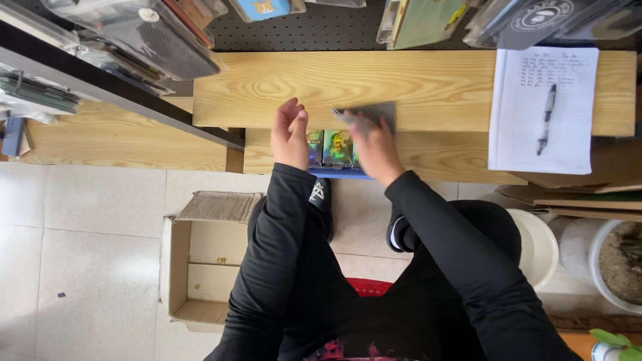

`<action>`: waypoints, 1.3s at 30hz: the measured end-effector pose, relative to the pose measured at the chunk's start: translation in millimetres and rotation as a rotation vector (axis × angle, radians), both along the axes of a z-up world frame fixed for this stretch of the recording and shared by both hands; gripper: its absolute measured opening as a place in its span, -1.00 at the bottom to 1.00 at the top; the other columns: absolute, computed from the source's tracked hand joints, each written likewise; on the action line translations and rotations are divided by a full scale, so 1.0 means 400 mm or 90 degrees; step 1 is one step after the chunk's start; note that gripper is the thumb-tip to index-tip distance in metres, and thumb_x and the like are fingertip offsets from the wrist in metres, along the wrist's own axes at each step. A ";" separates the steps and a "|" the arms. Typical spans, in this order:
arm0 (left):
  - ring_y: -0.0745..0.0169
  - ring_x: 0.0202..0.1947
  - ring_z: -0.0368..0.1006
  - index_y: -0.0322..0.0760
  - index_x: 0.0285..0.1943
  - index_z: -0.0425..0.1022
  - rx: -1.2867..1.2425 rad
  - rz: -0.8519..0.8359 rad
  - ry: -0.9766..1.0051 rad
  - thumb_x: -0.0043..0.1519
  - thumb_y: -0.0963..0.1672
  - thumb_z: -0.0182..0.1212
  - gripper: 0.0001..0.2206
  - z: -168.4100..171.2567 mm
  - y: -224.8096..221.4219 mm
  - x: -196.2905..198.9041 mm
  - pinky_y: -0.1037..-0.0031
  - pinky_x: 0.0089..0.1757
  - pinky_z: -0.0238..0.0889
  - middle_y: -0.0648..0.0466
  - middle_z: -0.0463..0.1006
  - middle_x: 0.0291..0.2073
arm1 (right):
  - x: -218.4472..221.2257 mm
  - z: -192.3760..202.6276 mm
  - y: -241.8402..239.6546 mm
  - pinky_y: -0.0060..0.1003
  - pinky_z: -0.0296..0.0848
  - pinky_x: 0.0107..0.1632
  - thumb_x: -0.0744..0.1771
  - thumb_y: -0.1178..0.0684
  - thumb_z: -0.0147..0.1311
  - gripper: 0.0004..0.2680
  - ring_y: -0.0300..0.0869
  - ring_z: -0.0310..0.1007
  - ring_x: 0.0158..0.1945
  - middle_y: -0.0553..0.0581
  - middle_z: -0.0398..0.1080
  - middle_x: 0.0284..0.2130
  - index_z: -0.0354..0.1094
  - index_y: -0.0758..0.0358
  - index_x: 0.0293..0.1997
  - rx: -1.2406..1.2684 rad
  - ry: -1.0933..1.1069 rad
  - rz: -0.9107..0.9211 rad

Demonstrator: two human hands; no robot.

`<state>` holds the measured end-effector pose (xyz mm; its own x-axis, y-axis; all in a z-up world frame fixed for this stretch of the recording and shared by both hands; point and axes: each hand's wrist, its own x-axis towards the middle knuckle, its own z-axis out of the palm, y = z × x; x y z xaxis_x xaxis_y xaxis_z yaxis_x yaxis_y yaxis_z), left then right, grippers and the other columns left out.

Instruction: The person hand-washes a cloth in a bowl of water, wrings it out, folds it, and then uses it to wipe down several packaged items.

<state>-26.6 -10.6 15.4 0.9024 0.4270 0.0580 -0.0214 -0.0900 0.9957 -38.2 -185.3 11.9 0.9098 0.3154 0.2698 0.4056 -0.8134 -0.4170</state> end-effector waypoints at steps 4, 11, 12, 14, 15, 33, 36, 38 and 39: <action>-0.12 0.20 0.35 -0.12 0.22 0.43 0.034 -0.147 0.215 0.20 0.11 0.17 -0.52 0.087 -0.059 -0.003 0.11 0.17 0.17 -0.10 0.52 0.06 | -0.053 0.208 -0.034 0.01 0.23 0.27 0.33 -0.29 -0.06 -0.54 0.05 0.34 0.19 0.33 0.38 0.07 0.32 0.34 0.16 0.892 0.423 -0.156; 0.52 -0.75 0.30 -0.24 -0.36 0.62 -0.152 -0.284 0.098 0.14 -0.15 0.36 -0.93 0.005 -0.108 -0.026 0.73 -0.66 0.25 0.15 0.39 -0.77 | -0.089 0.163 -0.149 0.10 0.31 0.25 0.30 -0.11 0.06 -0.62 0.06 0.42 0.13 0.21 0.40 0.08 0.29 0.18 0.23 1.216 0.626 -0.202; 0.52 -0.75 0.30 -0.24 -0.36 0.62 -0.153 -0.277 0.106 0.14 -0.15 0.36 -0.93 0.038 -0.095 -0.018 0.73 -0.66 0.25 0.15 0.39 -0.77 | -0.084 0.162 -0.163 0.10 0.31 0.25 0.30 -0.11 0.06 -0.62 0.06 0.42 0.13 0.21 0.40 0.08 0.29 0.18 0.23 1.214 0.637 -0.207; 0.22 -0.42 0.58 -0.32 -0.27 0.56 -0.181 -0.246 0.095 0.20 -0.22 0.17 -0.94 0.105 -0.067 -0.004 0.56 -0.50 0.52 -0.05 0.61 -0.35 | -0.076 0.159 -0.188 0.05 0.36 0.26 0.31 -0.09 0.06 -0.66 0.01 0.46 0.12 0.16 0.42 0.08 0.32 0.18 0.18 1.168 0.602 -0.259; 0.22 -0.42 0.58 -0.32 -0.27 0.56 -0.181 -0.237 0.103 0.20 -0.22 0.17 -0.94 0.116 -0.021 -0.006 0.56 -0.50 0.52 -0.05 0.61 -0.35 | -0.078 0.191 -0.193 0.05 0.36 0.26 0.31 -0.09 0.06 -0.66 0.01 0.46 0.12 0.16 0.42 0.08 0.32 0.18 0.18 1.165 0.615 -0.261; -0.16 0.28 0.21 -0.39 0.44 -0.05 0.624 -0.188 0.742 0.24 0.08 0.01 -0.31 -0.343 0.011 0.070 0.00 0.19 0.13 -0.22 0.22 0.29 | -0.014 0.172 -0.253 0.01 0.38 0.30 0.21 -0.20 0.18 -0.59 0.03 0.43 0.17 0.18 0.44 0.07 0.40 0.17 0.09 1.302 0.389 -0.292; -0.16 0.43 -0.12 -0.39 0.51 -0.43 0.520 -0.187 0.778 0.23 0.09 0.07 -0.12 -0.395 0.002 0.073 -0.06 0.27 -0.17 -0.28 -0.09 0.42 | -0.007 0.154 -0.265 0.03 0.34 0.32 0.21 -0.23 0.19 -0.56 0.03 0.39 0.21 0.18 0.40 0.11 0.35 0.15 0.13 1.255 0.389 -0.299; -0.09 0.27 0.14 -0.39 0.41 -0.15 0.551 -0.097 0.743 0.20 0.10 0.11 -0.24 -0.420 -0.003 0.096 0.03 0.14 0.05 -0.13 0.19 0.24 | 0.005 0.157 -0.261 0.00 0.36 0.31 0.21 -0.21 0.20 -0.58 0.01 0.40 0.19 0.17 0.41 0.08 0.37 0.16 0.10 1.259 0.382 -0.291; -0.09 0.27 0.14 -0.39 0.41 -0.15 0.552 -0.099 0.742 0.20 0.10 0.11 -0.24 -0.407 -0.009 0.091 0.03 0.14 0.05 -0.13 0.19 0.24 | 0.010 0.156 -0.261 0.00 0.36 0.31 0.21 -0.21 0.20 -0.58 0.01 0.40 0.19 0.17 0.41 0.08 0.37 0.16 0.10 1.259 0.381 -0.293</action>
